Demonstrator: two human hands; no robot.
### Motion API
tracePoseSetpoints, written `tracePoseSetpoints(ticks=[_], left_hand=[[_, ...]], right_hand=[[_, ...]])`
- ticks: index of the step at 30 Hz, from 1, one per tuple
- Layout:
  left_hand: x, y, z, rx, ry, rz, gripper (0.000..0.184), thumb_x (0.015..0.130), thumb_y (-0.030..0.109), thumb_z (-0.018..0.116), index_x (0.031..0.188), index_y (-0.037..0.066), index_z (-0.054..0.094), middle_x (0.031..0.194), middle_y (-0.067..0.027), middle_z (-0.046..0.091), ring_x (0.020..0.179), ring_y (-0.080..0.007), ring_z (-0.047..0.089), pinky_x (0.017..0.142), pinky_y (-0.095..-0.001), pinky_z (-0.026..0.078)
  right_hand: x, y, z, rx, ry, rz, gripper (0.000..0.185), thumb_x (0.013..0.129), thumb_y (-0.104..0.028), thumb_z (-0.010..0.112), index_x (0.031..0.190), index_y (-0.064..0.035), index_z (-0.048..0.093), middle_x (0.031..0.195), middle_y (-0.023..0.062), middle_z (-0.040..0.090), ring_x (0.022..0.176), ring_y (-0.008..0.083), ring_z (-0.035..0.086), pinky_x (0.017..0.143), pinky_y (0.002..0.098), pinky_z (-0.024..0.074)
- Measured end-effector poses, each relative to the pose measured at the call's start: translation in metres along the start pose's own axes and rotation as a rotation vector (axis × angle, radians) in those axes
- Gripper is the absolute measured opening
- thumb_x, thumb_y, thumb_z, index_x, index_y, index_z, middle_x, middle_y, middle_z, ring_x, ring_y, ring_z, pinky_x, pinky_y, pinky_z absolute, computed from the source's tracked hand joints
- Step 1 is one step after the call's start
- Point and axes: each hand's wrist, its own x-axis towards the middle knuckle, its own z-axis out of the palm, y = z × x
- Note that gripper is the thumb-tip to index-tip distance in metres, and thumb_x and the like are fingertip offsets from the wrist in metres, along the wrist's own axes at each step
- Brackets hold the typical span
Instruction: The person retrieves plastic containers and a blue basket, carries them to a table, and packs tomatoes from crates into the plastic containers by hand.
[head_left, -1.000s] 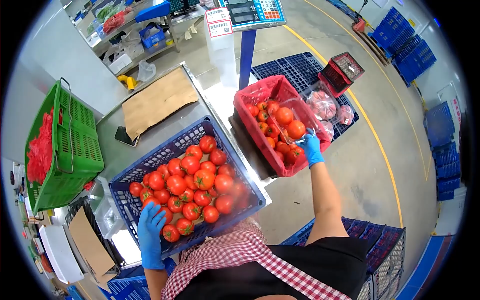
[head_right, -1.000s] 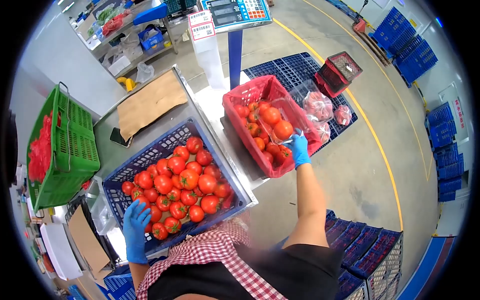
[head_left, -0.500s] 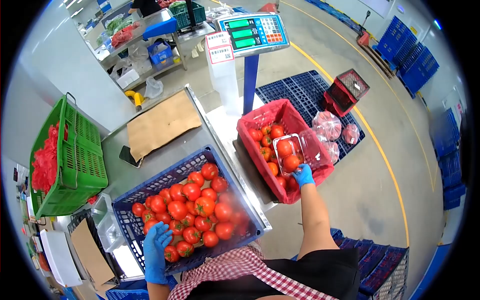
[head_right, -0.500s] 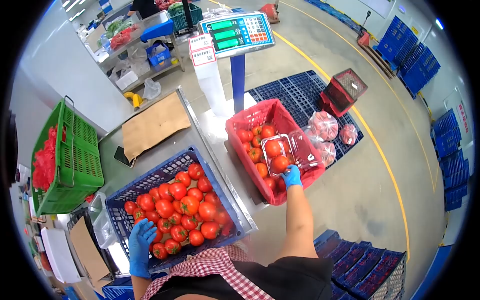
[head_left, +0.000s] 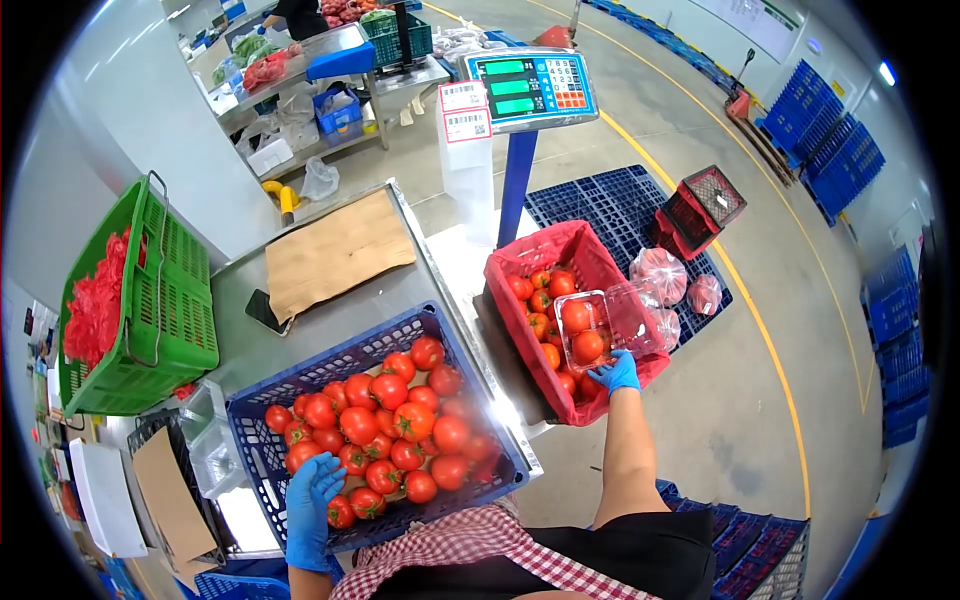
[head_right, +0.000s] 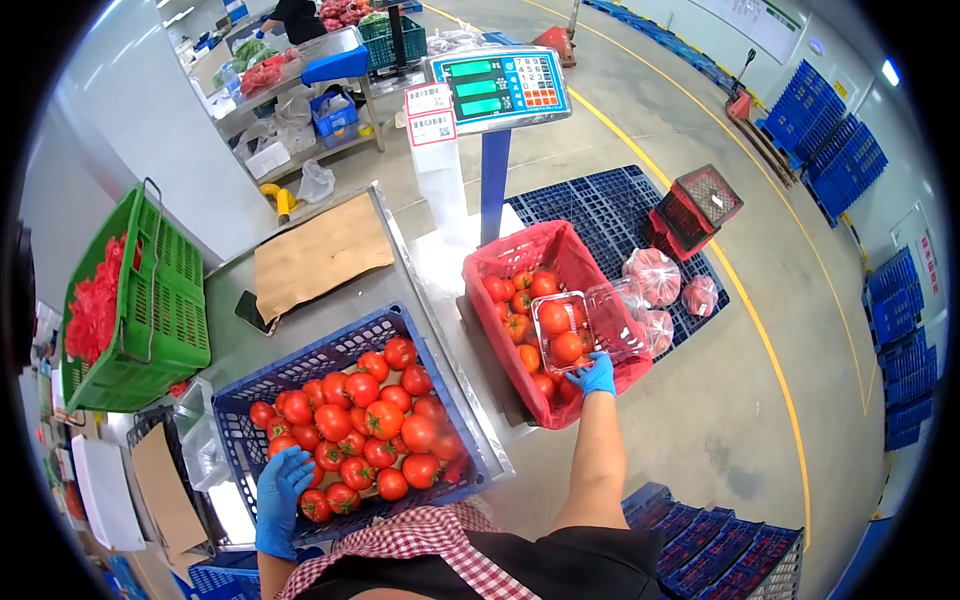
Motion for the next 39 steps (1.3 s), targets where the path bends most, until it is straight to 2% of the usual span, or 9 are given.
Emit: tracePoseSetpoints(ticks=[5, 8, 11, 14, 18, 21, 25, 32, 39], left_hand=[[0.001, 0.000, -0.002, 0.013, -0.010, -0.005, 0.037, 0.090, 0.029, 0.054, 0.115, 0.002, 0.058, 0.106, -0.0112, 0.064, 0.095, -0.0217, 0.062, 0.084, -0.0320, 0.047], [0.002, -0.001, -0.003, 0.016, -0.009, -0.018, 0.038, 0.090, 0.030, 0.053, 0.115, 0.002, 0.058, 0.107, -0.0113, 0.063, 0.095, -0.0217, 0.061, 0.084, -0.0318, 0.047], [0.002, 0.000, 0.001, 0.027, -0.002, -0.043, 0.038, 0.091, 0.030, 0.052, 0.116, 0.002, 0.057, 0.108, -0.0114, 0.063, 0.096, -0.0220, 0.061, 0.085, -0.0318, 0.047], [0.005, -0.003, -0.004, 0.010, -0.046, -0.020, 0.039, 0.091, 0.029, 0.052, 0.118, 0.001, 0.056, 0.108, -0.0114, 0.063, 0.098, -0.0221, 0.060, 0.087, -0.0324, 0.046], [0.001, -0.002, 0.000, 0.004, -0.015, -0.022, 0.040, 0.092, 0.029, 0.052, 0.118, -0.001, 0.055, 0.109, -0.0112, 0.063, 0.101, -0.0226, 0.060, 0.090, -0.0332, 0.046], [-0.001, -0.002, -0.002, 0.010, -0.029, -0.012, 0.039, 0.092, 0.029, 0.052, 0.117, 0.000, 0.056, 0.109, -0.0112, 0.063, 0.101, -0.0221, 0.060, 0.090, -0.0333, 0.046], [-0.003, -0.002, -0.006, -0.008, -0.047, -0.004, 0.038, 0.092, 0.028, 0.052, 0.118, 0.000, 0.056, 0.110, -0.0116, 0.062, 0.103, -0.0219, 0.060, 0.091, -0.0335, 0.046], [-0.006, -0.003, -0.005, 0.007, -0.113, 0.030, 0.037, 0.094, 0.025, 0.049, 0.120, -0.001, 0.054, 0.112, -0.0122, 0.061, 0.105, -0.0222, 0.059, 0.092, -0.0335, 0.046], [-0.012, 0.008, -0.001, 0.002, -0.324, 0.130, 0.038, 0.093, 0.024, 0.050, 0.123, 0.000, 0.053, 0.117, -0.0118, 0.060, 0.109, -0.0212, 0.058, 0.095, -0.0329, 0.044]], right_hand=[[0.004, 0.006, 0.001, 0.004, 0.033, -0.014, 0.042, 0.080, -0.018, 0.048, 0.118, -0.0057, 0.036, 0.139, 0.0233, 0.032, 0.125, 0.0438, 0.036, 0.098, 0.0658, 0.0304], [0.021, 0.011, -0.005, 0.060, -0.022, 0.033, 0.032, 0.081, -0.017, 0.053, 0.109, -0.0036, 0.045, 0.126, 0.0246, 0.047, 0.115, 0.0396, 0.048, 0.095, 0.0552, 0.0405], [0.001, 0.009, -0.012, -1.661, 0.023, -0.732, 0.023, 0.079, -0.016, 0.062, 0.096, -0.0017, 0.054, 0.103, 0.0228, 0.061, 0.097, 0.0340, 0.060, 0.082, 0.0427, 0.0494], [0.028, 0.010, -0.017, -1.543, -0.099, -1.281, 0.021, 0.075, -0.014, 0.070, 0.089, -0.0012, 0.060, 0.082, 0.0186, 0.064, 0.076, 0.0296, 0.064, 0.068, 0.0366, 0.0510], [0.030, -0.002, -0.004, -1.667, -0.283, -0.809, 0.020, 0.079, -0.008, 0.060, 0.099, -0.0032, 0.060, 0.086, 0.0155, 0.065, 0.072, 0.0210, 0.061, 0.063, 0.0310, 0.0512], [0.065, 0.008, 0.000, -0.262, -0.173, -0.218, 0.027, 0.079, -0.004, 0.053, 0.106, -0.0050, 0.058, 0.091, 0.0098, 0.064, 0.074, 0.0173, 0.060, 0.062, 0.0272, 0.0511], [0.046, -0.014, 0.000, -0.333, -0.357, -0.206, 0.041, 0.077, -0.001, 0.051, 0.118, -0.0054, 0.052, 0.093, 0.0063, 0.061, 0.076, 0.0158, 0.059, 0.061, 0.0249, 0.0499], [-0.108, -0.047, 0.051, -0.544, -0.607, -0.261, 0.046, 0.077, -0.001, 0.049, 0.123, 0.0001, 0.049, 0.090, 0.0048, 0.061, 0.065, 0.0101, 0.054, 0.054, 0.0211, 0.0430], [-0.274, 0.007, 0.129, -0.818, -0.845, -0.159, 0.051, 0.074, -0.005, 0.049, 0.123, 0.0081, 0.050, 0.092, 0.0078, 0.065, 0.060, 0.0089, 0.057, 0.051, 0.0192, 0.0468]])
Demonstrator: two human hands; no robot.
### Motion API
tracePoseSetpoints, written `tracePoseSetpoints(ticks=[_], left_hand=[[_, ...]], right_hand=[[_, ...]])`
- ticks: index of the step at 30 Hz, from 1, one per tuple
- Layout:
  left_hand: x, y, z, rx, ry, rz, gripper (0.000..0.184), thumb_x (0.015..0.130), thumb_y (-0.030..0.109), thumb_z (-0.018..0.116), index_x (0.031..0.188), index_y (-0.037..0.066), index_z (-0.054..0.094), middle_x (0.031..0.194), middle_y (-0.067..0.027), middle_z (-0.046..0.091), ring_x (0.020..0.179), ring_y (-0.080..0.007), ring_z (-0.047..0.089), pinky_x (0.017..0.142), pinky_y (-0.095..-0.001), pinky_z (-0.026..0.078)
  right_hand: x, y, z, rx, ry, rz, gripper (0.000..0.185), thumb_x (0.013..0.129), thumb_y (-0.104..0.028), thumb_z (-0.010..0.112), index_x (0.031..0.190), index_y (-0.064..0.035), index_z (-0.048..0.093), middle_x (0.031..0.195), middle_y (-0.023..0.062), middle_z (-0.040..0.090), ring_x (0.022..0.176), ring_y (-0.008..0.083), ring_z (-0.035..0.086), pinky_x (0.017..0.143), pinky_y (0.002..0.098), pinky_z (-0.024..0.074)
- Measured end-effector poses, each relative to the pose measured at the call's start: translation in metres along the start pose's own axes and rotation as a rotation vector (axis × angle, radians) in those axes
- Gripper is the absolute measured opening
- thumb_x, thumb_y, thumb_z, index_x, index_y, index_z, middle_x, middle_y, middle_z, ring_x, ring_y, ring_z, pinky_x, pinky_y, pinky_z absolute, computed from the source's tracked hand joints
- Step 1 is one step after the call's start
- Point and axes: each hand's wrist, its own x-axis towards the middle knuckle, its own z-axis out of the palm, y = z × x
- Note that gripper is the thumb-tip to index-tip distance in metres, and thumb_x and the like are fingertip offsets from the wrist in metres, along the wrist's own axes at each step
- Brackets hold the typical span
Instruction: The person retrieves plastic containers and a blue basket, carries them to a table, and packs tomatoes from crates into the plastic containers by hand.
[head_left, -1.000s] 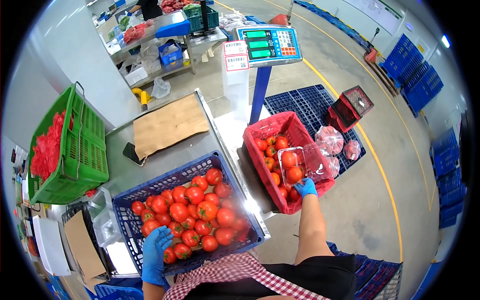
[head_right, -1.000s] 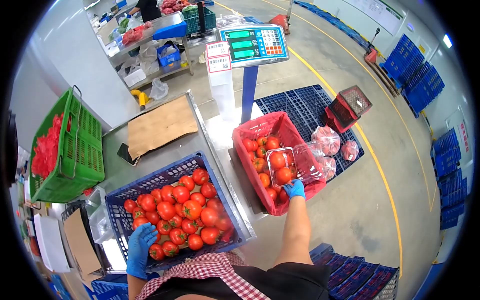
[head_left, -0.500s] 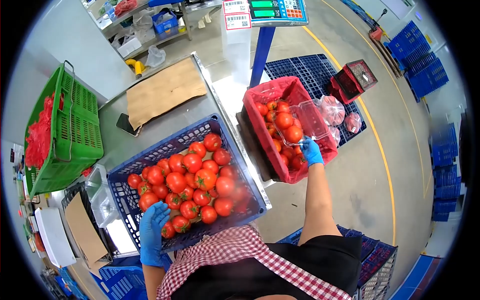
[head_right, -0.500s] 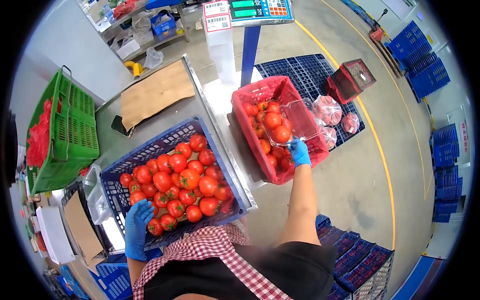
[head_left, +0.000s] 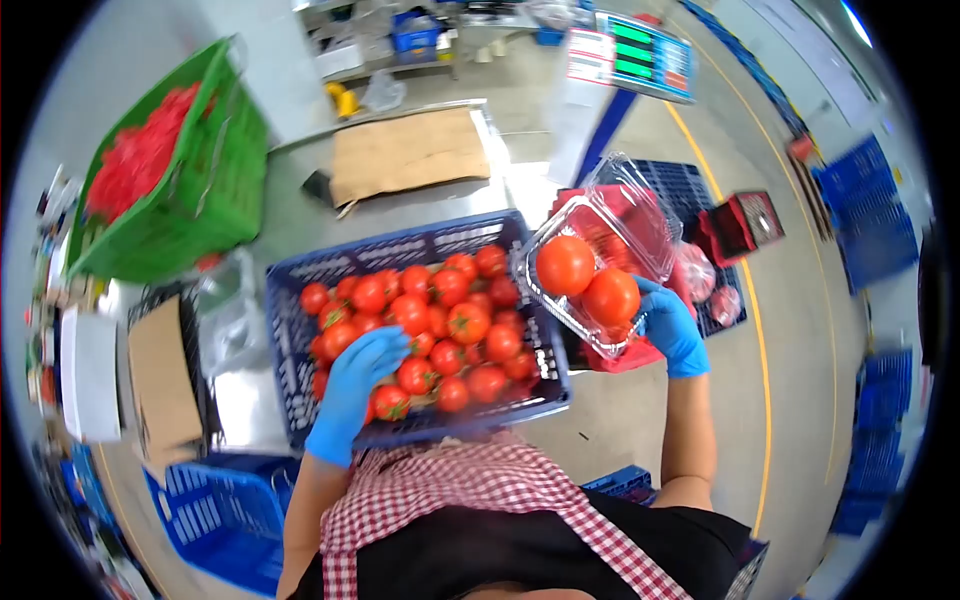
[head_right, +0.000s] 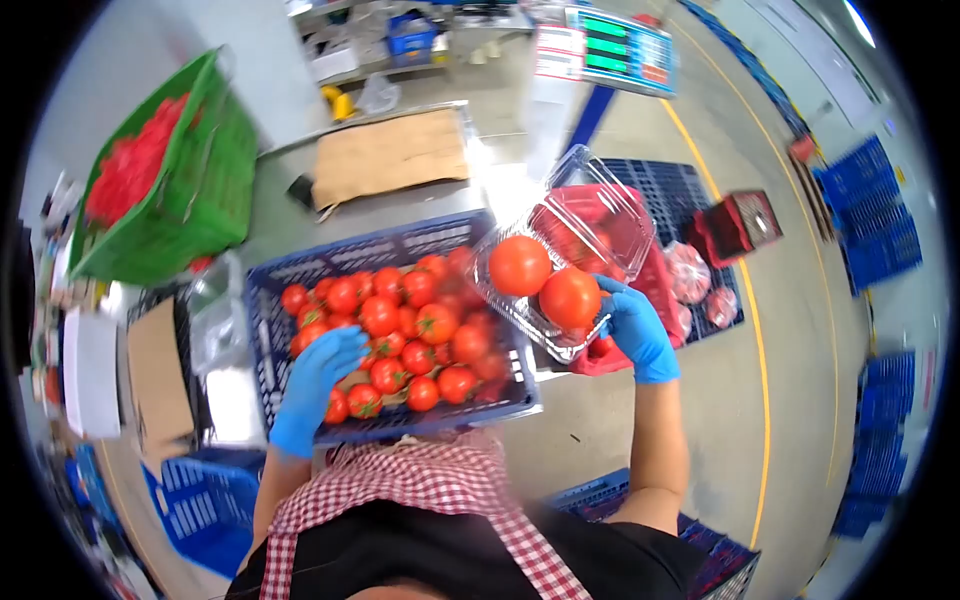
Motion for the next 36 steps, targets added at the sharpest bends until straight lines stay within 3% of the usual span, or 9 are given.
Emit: tracePoseSetpoints(ticks=[5, 9, 17, 20, 22, 24, 28, 32, 36], left_hand=[[-0.019, 0.019, -0.047, 0.049, 0.071, 0.162, 0.040, 0.098, 0.027, 0.040, 0.131, 0.006, 0.048, 0.121, -0.0084, 0.058, 0.113, -0.0183, 0.055, 0.098, -0.0331, 0.041], [-0.034, 0.037, -0.123, 0.150, 0.175, 0.190, 0.059, 0.099, 0.050, 0.025, 0.140, 0.009, 0.036, 0.125, -0.0117, 0.055, 0.115, -0.0214, 0.052, 0.102, -0.0360, 0.037], [-0.101, 0.017, -0.229, -0.318, 0.144, 0.150, 0.079, 0.091, 0.068, 0.019, 0.138, 0.008, 0.039, 0.113, -0.0167, 0.059, 0.106, -0.0245, 0.057, 0.100, -0.0373, 0.040], [-0.136, -0.006, -0.222, 0.056, 0.352, 0.211, 0.053, 0.094, 0.038, 0.046, 0.135, 0.005, 0.043, 0.112, -0.0120, 0.061, 0.106, -0.0219, 0.057, 0.097, -0.0326, 0.042], [-0.156, -0.019, -0.204, 0.199, 0.462, 0.227, 0.050, 0.092, 0.024, 0.054, 0.135, 0.003, 0.042, 0.118, -0.0103, 0.058, 0.110, -0.0200, 0.055, 0.096, -0.0309, 0.042], [-0.174, -0.030, -0.188, 0.125, 0.532, 0.201, 0.052, 0.088, 0.011, 0.056, 0.136, 0.002, 0.040, 0.126, -0.0100, 0.052, 0.114, -0.0185, 0.051, 0.098, -0.0306, 0.040], [-0.193, -0.053, -0.178, -0.167, 0.441, 0.075, 0.054, 0.088, 0.011, 0.055, 0.139, 0.003, 0.036, 0.127, -0.0117, 0.046, 0.111, -0.0184, 0.049, 0.097, -0.0309, 0.040], [-0.207, -0.058, -0.182, 0.407, 0.485, 0.022, 0.062, 0.090, 0.019, 0.056, 0.143, 0.005, 0.028, 0.106, -0.0122, 0.047, 0.089, -0.0163, 0.050, 0.085, -0.0298, 0.045], [-0.215, -0.056, -0.177, 0.359, 0.435, 0.085, 0.059, 0.092, 0.010, 0.053, 0.144, 0.004, 0.027, 0.111, -0.0063, 0.048, 0.090, -0.0116, 0.049, 0.084, -0.0250, 0.044]], right_hand=[[0.001, 0.030, 0.151, -0.037, -0.210, 0.205, 0.054, 0.071, -0.007, 0.053, 0.122, 0.0115, 0.049, 0.095, 0.0133, 0.064, 0.060, 0.0121, 0.057, 0.052, 0.0218, 0.0478], [0.030, 0.071, 0.251, -0.264, -0.624, 0.440, 0.052, 0.073, -0.006, 0.052, 0.122, 0.0103, 0.051, 0.080, 0.0065, 0.061, 0.057, 0.0092, 0.052, 0.055, 0.0220, 0.0446], [0.028, 0.153, 0.364, -0.506, -0.849, 0.558, 0.048, 0.081, -0.012, 0.054, 0.127, 0.0017, 0.051, 0.083, 0.0059, 0.061, 0.062, 0.0109, 0.060, 0.056, 0.0230, 0.0496], [0.032, 0.169, 0.365, -0.578, -0.828, 0.609, 0.046, 0.083, -0.014, 0.055, 0.127, -0.0008, 0.051, 0.098, 0.0090, 0.063, 0.073, 0.0144, 0.064, 0.065, 0.0267, 0.0547], [0.026, 0.165, 0.366, -0.875, -1.127, -0.233, 0.044, 0.085, -0.015, 0.055, 0.127, -0.0019, 0.051, 0.106, 0.0093, 0.062, 0.084, 0.0153, 0.064, 0.072, 0.0274, 0.0541], [-0.012, 0.140, 0.391, -0.339, -0.697, 0.534, 0.042, 0.089, -0.016, 0.055, 0.129, -0.0034, 0.049, 0.119, 0.0087, 0.058, 0.104, 0.0186, 0.059, 0.085, 0.0325, 0.0504], [-0.019, 0.167, 0.353, -0.001, -0.631, 0.481, 0.046, 0.091, -0.020, 0.054, 0.133, -0.0040, 0.045, 0.123, 0.0078, 0.055, 0.106, 0.0190, 0.057, 0.086, 0.0323, 0.0495], [-0.063, 0.172, 0.325, -0.364, -0.505, 0.370, 0.045, 0.093, -0.024, 0.053, 0.133, -0.0038, 0.044, 0.113, 0.0088, 0.058, 0.095, 0.0158, 0.059, 0.078, 0.0291, 0.0500], [-0.080, 0.194, 0.337, -0.568, -0.389, 0.122, 0.040, 0.095, -0.015, 0.051, 0.131, -0.0003, 0.044, 0.095, 0.0064, 0.060, 0.079, 0.0135, 0.060, 0.068, 0.0255, 0.0492]])
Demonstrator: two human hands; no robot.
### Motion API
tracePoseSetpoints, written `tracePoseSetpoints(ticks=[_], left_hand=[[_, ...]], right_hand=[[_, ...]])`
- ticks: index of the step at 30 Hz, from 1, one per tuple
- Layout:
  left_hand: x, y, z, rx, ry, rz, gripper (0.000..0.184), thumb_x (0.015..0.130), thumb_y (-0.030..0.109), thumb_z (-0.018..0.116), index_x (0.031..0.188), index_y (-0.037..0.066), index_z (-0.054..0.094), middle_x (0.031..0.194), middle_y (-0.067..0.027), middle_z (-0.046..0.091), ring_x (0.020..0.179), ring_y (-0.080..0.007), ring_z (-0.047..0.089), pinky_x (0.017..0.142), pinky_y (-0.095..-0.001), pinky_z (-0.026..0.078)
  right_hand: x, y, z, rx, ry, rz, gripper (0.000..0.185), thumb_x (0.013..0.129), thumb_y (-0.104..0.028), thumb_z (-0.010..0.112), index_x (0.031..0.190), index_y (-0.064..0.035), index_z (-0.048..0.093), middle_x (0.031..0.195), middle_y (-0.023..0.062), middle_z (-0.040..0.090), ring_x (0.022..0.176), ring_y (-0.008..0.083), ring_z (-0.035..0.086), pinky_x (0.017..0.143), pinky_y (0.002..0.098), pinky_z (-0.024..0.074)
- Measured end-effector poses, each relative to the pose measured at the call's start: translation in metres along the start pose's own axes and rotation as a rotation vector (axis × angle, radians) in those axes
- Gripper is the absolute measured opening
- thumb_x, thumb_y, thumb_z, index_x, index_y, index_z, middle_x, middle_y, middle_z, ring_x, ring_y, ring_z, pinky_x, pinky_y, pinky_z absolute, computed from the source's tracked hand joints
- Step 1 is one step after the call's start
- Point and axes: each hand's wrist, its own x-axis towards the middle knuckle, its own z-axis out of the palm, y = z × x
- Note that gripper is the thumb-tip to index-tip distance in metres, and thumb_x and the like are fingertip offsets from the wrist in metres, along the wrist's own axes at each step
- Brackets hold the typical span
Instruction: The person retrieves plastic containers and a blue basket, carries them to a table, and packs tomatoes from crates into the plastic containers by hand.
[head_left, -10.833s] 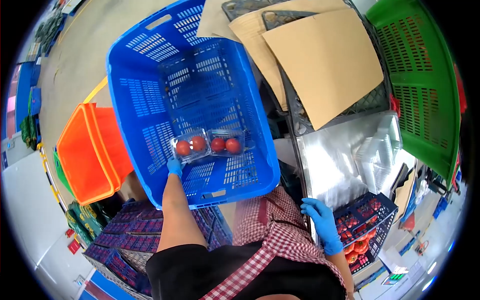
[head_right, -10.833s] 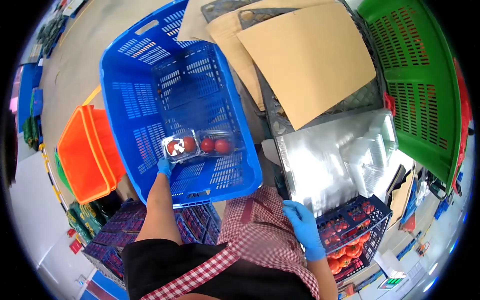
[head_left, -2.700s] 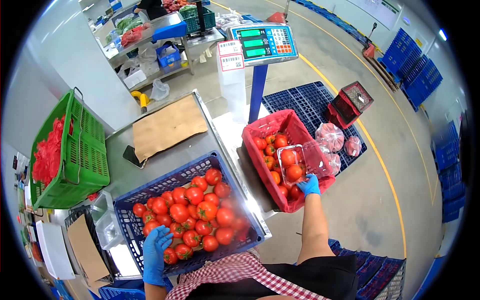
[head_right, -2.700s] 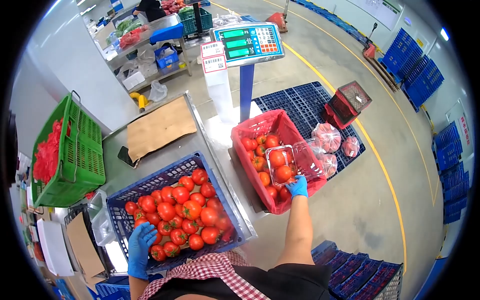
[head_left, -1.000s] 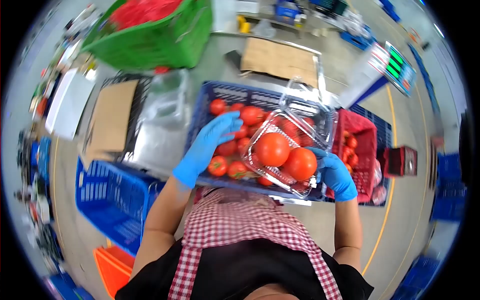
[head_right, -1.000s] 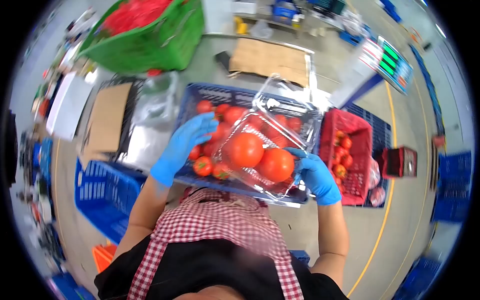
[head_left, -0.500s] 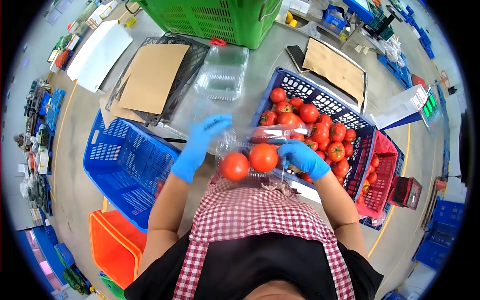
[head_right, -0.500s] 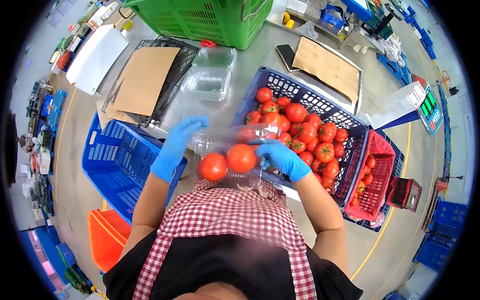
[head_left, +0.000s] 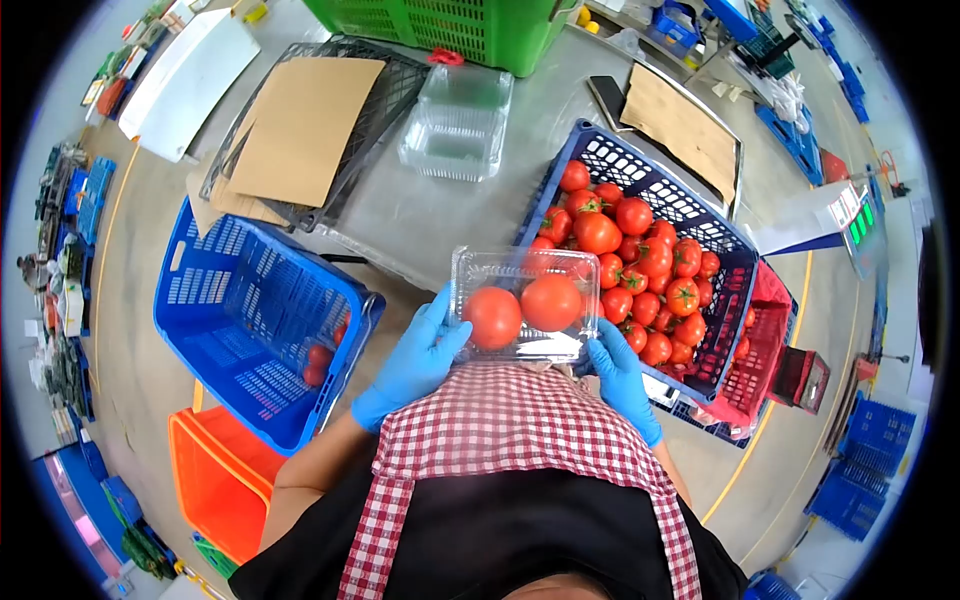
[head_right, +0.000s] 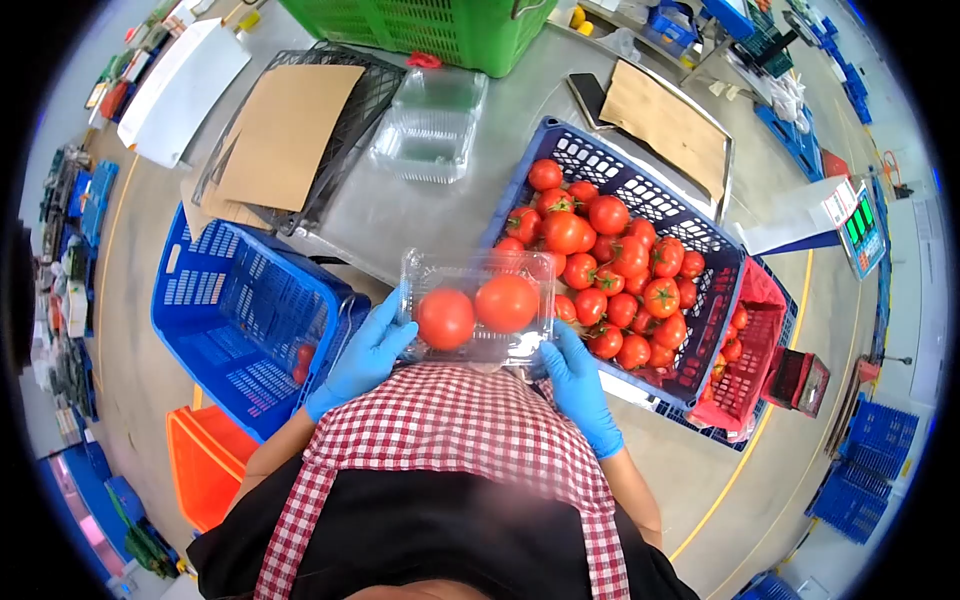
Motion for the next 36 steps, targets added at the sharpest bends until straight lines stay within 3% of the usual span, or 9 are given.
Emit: tracePoseSetpoints(ticks=[4, 7, 8, 13, 21, 27, 30, 33, 36], left_hand=[[-0.007, -0.010, 0.002, -0.585, -0.093, -0.060, 0.060, 0.088, 0.005, 0.057, 0.142, 0.003, 0.032, 0.121, -0.0088, 0.052, 0.105, -0.0160, 0.054, 0.093, -0.0298, 0.044], [-0.010, -0.037, 0.015, -0.589, -0.022, -0.040, 0.054, 0.086, 0.004, 0.058, 0.136, 0.002, 0.039, 0.115, -0.0078, 0.055, 0.100, -0.0160, 0.057, 0.088, -0.0291, 0.047], [-0.010, -0.043, 0.019, -0.481, 0.063, -0.080, 0.039, 0.085, 0.004, 0.059, 0.123, 0.002, 0.049, 0.107, -0.0066, 0.058, 0.093, -0.0147, 0.058, 0.083, -0.0283, 0.049], [-0.017, -0.047, 0.025, -0.619, 0.110, -0.150, 0.022, 0.084, 0.006, 0.059, 0.105, 0.001, 0.053, 0.094, -0.0064, 0.060, 0.085, -0.0133, 0.059, 0.075, -0.0274, 0.050], [-0.025, -0.058, 0.026, -0.718, 0.291, -0.036, 0.024, 0.081, 0.005, 0.061, 0.103, -0.001, 0.055, 0.085, -0.0076, 0.063, 0.077, -0.0141, 0.062, 0.069, -0.0266, 0.051], [-0.045, -0.052, -0.011, -0.752, 0.501, 0.004, 0.025, 0.078, -0.002, 0.058, 0.103, 0.000, 0.054, 0.085, -0.0077, 0.060, 0.077, -0.0153, 0.062, 0.069, -0.0291, 0.053], [-0.050, -0.086, -0.048, -0.788, 0.641, 0.103, 0.021, 0.078, -0.003, 0.058, 0.098, 0.001, 0.055, 0.087, -0.0044, 0.058, 0.080, -0.0118, 0.059, 0.073, -0.0261, 0.050], [-0.079, -0.099, -0.109, -0.964, 0.585, -0.013, 0.017, 0.077, -0.001, 0.055, 0.093, 0.004, 0.057, 0.092, -0.0027, 0.057, 0.087, -0.0136, 0.057, 0.080, -0.0279, 0.047], [-0.102, -0.124, -0.158, -1.130, 0.731, -0.066, 0.018, 0.079, 0.001, 0.052, 0.097, 0.003, 0.055, 0.096, -0.0054, 0.059, 0.086, -0.0173, 0.059, 0.080, -0.0315, 0.050]], right_hand=[[0.007, -0.015, 0.000, 0.253, -0.008, 0.082, 0.033, 0.094, -0.010, 0.050, 0.125, 0.0008, 0.048, 0.094, 0.0065, 0.061, 0.075, 0.0136, 0.061, 0.070, 0.0262, 0.0517], [0.004, -0.017, 0.000, 0.240, -0.001, 0.123, 0.029, 0.092, -0.009, 0.051, 0.120, 0.0011, 0.050, 0.089, 0.0062, 0.061, 0.075, 0.0138, 0.062, 0.071, 0.0275, 0.0531], [0.003, -0.019, 0.001, 0.227, -0.007, 0.136, 0.028, 0.092, -0.008, 0.051, 0.117, 0.0013, 0.051, 0.088, 0.0061, 0.061, 0.075, 0.0138, 0.062, 0.071, 0.0278, 0.0535], [0.004, -0.005, -0.005, 0.235, -0.001, 0.360, 0.016, 0.084, -0.009, 0.055, 0.095, 0.0014, 0.060, 0.081, 0.0061, 0.062, 0.066, 0.0149, 0.059, 0.063, 0.0279, 0.0490], [0.011, -0.028, 0.027, 0.094, 0.053, 0.067, 0.012, 0.085, -0.009, 0.059, 0.089, 0.0014, 0.064, 0.065, 0.0067, 0.063, 0.049, 0.0115, 0.055, 0.046, 0.0213, 0.0420], [0.031, -0.063, 0.091, -0.115, -0.015, -0.024, 0.010, 0.087, -0.009, 0.050, 0.081, -0.0035, 0.056, 0.063, 0.0056, 0.059, 0.049, 0.0111, 0.052, 0.044, 0.0211, 0.0408], [0.046, -0.077, 0.134, -0.129, -0.244, -0.024, 0.009, 0.091, -0.008, 0.050, 0.086, -0.0023, 0.055, 0.069, 0.0060, 0.061, 0.056, 0.0100, 0.055, 0.052, 0.0217, 0.0446], [0.061, -0.089, 0.178, -0.360, -0.590, -0.179, 0.013, 0.092, -0.009, 0.050, 0.097, 0.0008, 0.057, 0.082, 0.0065, 0.064, 0.068, 0.0113, 0.059, 0.063, 0.0250, 0.0485], [0.083, -0.097, 0.218, -0.578, -0.807, -0.318, 0.031, 0.094, -0.016, 0.053, 0.121, -0.0005, 0.054, 0.099, 0.0073, 0.064, 0.082, 0.0113, 0.059, 0.073, 0.0254, 0.0478]])
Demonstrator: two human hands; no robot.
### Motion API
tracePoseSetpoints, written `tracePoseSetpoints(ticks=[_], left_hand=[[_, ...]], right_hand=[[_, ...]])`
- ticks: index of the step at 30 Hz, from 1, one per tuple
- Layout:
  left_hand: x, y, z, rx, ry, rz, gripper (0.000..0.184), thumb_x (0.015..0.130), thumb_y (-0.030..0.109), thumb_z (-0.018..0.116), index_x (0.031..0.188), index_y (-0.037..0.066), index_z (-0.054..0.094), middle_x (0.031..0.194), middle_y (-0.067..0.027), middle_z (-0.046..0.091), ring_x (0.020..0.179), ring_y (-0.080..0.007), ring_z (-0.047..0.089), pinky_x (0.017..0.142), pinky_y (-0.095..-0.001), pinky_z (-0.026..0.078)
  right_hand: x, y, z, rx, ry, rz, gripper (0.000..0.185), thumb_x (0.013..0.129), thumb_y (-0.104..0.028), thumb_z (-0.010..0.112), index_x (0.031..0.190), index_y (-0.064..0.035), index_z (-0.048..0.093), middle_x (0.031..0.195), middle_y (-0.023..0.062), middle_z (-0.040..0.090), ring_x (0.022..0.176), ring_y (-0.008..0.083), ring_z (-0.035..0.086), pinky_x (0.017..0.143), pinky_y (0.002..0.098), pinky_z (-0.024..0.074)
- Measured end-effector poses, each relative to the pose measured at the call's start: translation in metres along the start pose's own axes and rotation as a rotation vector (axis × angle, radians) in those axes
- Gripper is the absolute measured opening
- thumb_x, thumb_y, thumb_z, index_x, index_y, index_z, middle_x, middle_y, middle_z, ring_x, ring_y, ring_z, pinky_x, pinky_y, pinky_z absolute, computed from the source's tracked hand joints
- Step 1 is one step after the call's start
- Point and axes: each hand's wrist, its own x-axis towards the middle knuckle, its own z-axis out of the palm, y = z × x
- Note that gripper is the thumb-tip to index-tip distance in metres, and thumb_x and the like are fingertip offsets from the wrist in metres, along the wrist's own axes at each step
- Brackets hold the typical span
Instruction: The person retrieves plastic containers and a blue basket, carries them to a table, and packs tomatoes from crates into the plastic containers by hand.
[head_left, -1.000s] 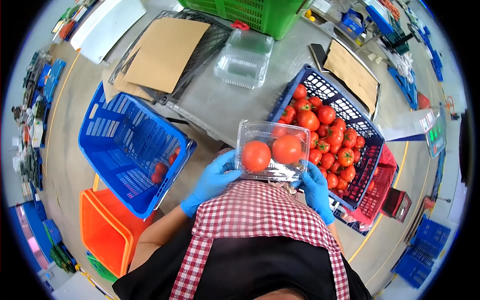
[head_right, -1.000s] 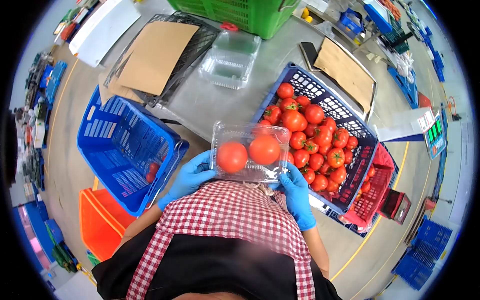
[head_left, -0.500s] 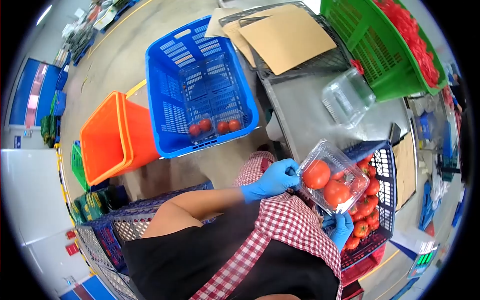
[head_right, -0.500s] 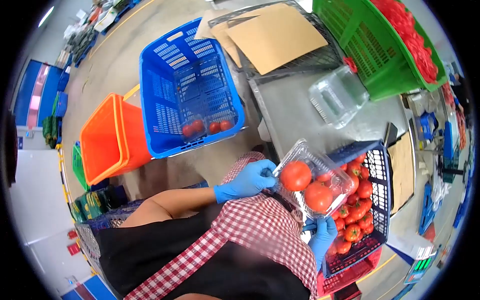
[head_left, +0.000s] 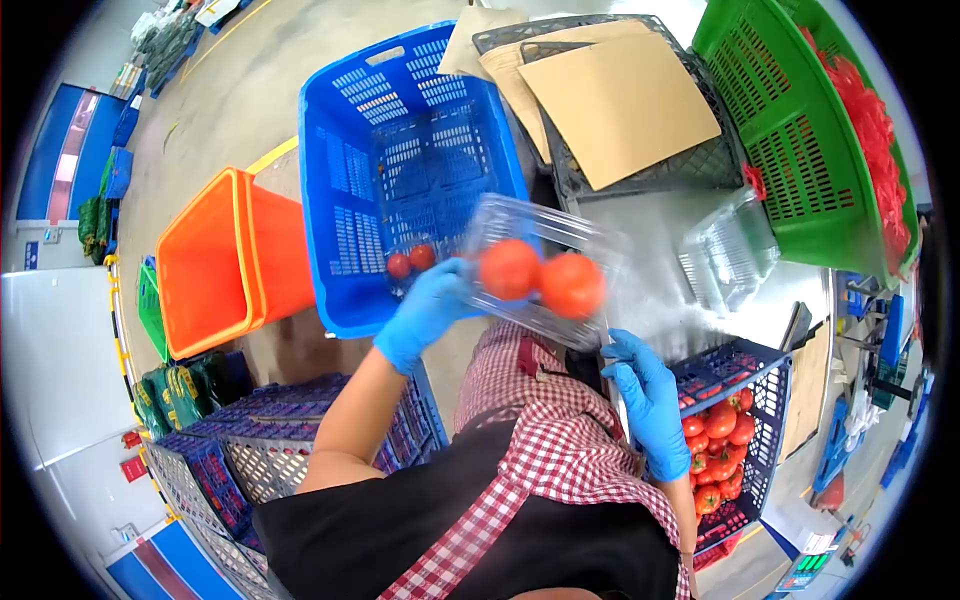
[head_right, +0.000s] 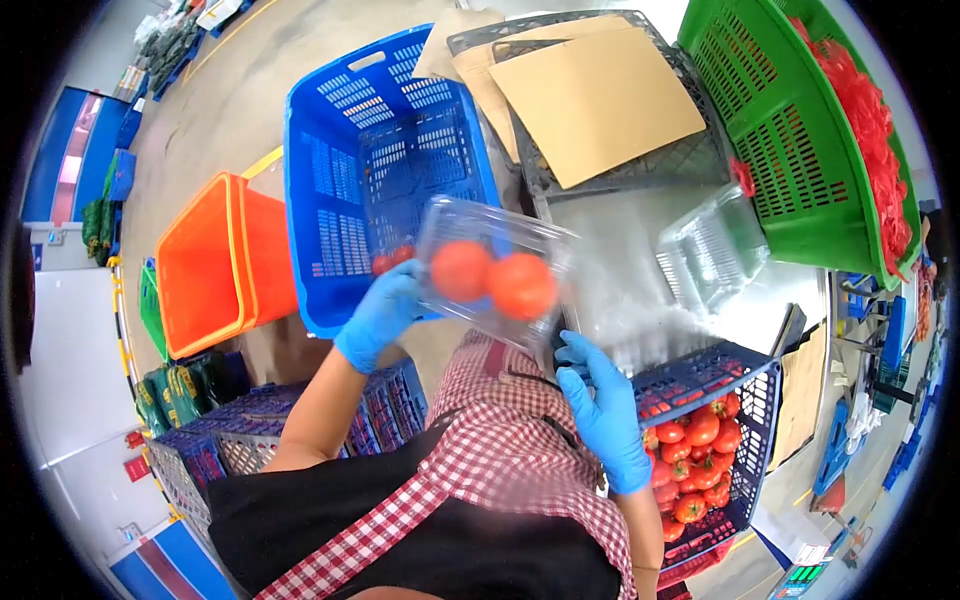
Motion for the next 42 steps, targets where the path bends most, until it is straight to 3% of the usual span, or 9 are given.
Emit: tracePoseSetpoints(ticks=[7, 10, 19, 25, 28, 33, 37, 41, 42], left_hand=[[0.124, -0.016, -0.201, 0.108, 0.493, 0.168, 0.018, 0.072, -0.005, 0.049, 0.086, 0.006, 0.053, 0.087, -0.0055, 0.056, 0.081, -0.0195, 0.060, 0.078, -0.0404, 0.055], [0.211, -0.075, -0.306, 0.152, 0.446, 0.119, 0.016, 0.071, -0.005, 0.048, 0.081, 0.007, 0.053, 0.078, -0.0036, 0.054, 0.071, -0.0167, 0.055, 0.070, -0.0376, 0.055], [0.320, -0.148, -0.320, 0.106, 0.662, -0.046, 0.010, 0.076, 0.002, 0.051, 0.078, 0.009, 0.059, 0.067, -0.0025, 0.053, 0.060, -0.0161, 0.051, 0.054, -0.0304, 0.043], [0.322, -0.150, -0.315, 1.319, 0.900, -0.088, 0.030, 0.078, 0.013, 0.055, 0.104, 0.004, 0.064, 0.093, -0.0167, 0.067, 0.080, -0.0294, 0.064, 0.073, -0.0386, 0.050], [0.325, -0.107, -0.274, 1.029, 1.102, 0.276, 0.038, 0.076, 0.012, 0.055, 0.109, -0.006, 0.060, 0.105, -0.0243, 0.064, 0.094, -0.0338, 0.061, 0.085, -0.0388, 0.047], [0.263, 0.003, -0.021, 0.839, 0.722, 0.967, 0.027, 0.088, 0.010, 0.059, 0.110, -0.006, 0.059, 0.106, -0.0157, 0.062, 0.096, -0.0239, 0.058, 0.087, -0.0321, 0.045], [0.227, -0.022, 0.163, 0.887, -0.196, 0.582, 0.038, 0.087, 0.019, 0.063, 0.118, -0.003, 0.056, 0.115, -0.0174, 0.060, 0.098, -0.0279, 0.060, 0.084, -0.0352, 0.048], [0.243, -0.118, 0.278, 1.775, -0.345, 0.976, 0.056, 0.082, 0.044, 0.064, 0.116, 0.001, 0.056, 0.105, -0.0221, 0.063, 0.097, -0.0405, 0.060, 0.082, -0.0461, 0.048], [0.254, -0.118, 0.296, 1.814, -0.518, 0.795, 0.044, 0.083, 0.041, 0.060, 0.102, 0.002, 0.061, 0.099, -0.0229, 0.064, 0.092, -0.0403, 0.061, 0.076, -0.0477, 0.049]], right_hand=[[0.024, 0.035, -0.010, 0.332, 0.203, 0.300, 0.029, 0.095, -0.014, 0.053, 0.118, 0.0036, 0.056, 0.102, 0.0083, 0.063, 0.089, 0.0123, 0.059, 0.081, 0.0254, 0.0480], [0.015, 0.043, -0.008, 0.375, 0.325, 0.423, 0.026, 0.095, -0.014, 0.052, 0.113, 0.0047, 0.057, 0.099, 0.0077, 0.063, 0.087, 0.0132, 0.060, 0.079, 0.0253, 0.0485], [-0.009, 0.044, 0.006, 0.214, 0.307, 0.657, 0.029, 0.095, -0.018, 0.052, 0.112, 0.0054, 0.057, 0.099, 0.0091, 0.064, 0.088, 0.0142, 0.061, 0.080, 0.0260, 0.0481], [-0.005, 0.041, 0.010, 0.203, 0.333, 0.690, 0.024, 0.092, -0.010, 0.056, 0.110, 0.0046, 0.060, 0.101, 0.0102, 0.064, 0.092, 0.0135, 0.059, 0.081, 0.0262, 0.0474], [-0.014, 0.044, 0.008, 0.182, 0.393, 0.631, 0.024, 0.090, -0.010, 0.059, 0.110, 0.0030, 0.061, 0.101, 0.0093, 0.065, 0.091, 0.0130, 0.059, 0.080, 0.0265, 0.0474], [-0.030, 0.026, -0.013, 0.040, 0.415, 0.438, 0.028, 0.087, -0.012, 0.062, 0.112, 0.0008, 0.061, 0.102, 0.0133, 0.066, 0.093, 0.0200, 0.062, 0.083, 0.0310, 0.0487], [-0.063, 0.028, -0.019, 0.091, 0.614, 0.362, 0.028, 0.088, -0.017, 0.060, 0.111, -0.0017, 0.061, 0.098, 0.0142, 0.066, 0.089, 0.0241, 0.064, 0.079, 0.0330, 0.0498], [-0.132, 0.043, -0.031, 0.074, 0.697, 0.294, 0.032, 0.090, -0.024, 0.057, 0.113, -0.0030, 0.059, 0.098, 0.0162, 0.065, 0.090, 0.0268, 0.064, 0.078, 0.0349, 0.0501], [-0.145, 0.042, -0.032, 0.092, 0.687, 0.326, 0.032, 0.090, -0.024, 0.057, 0.113, -0.0030, 0.059, 0.099, 0.0161, 0.064, 0.090, 0.0265, 0.064, 0.079, 0.0350, 0.0500]])
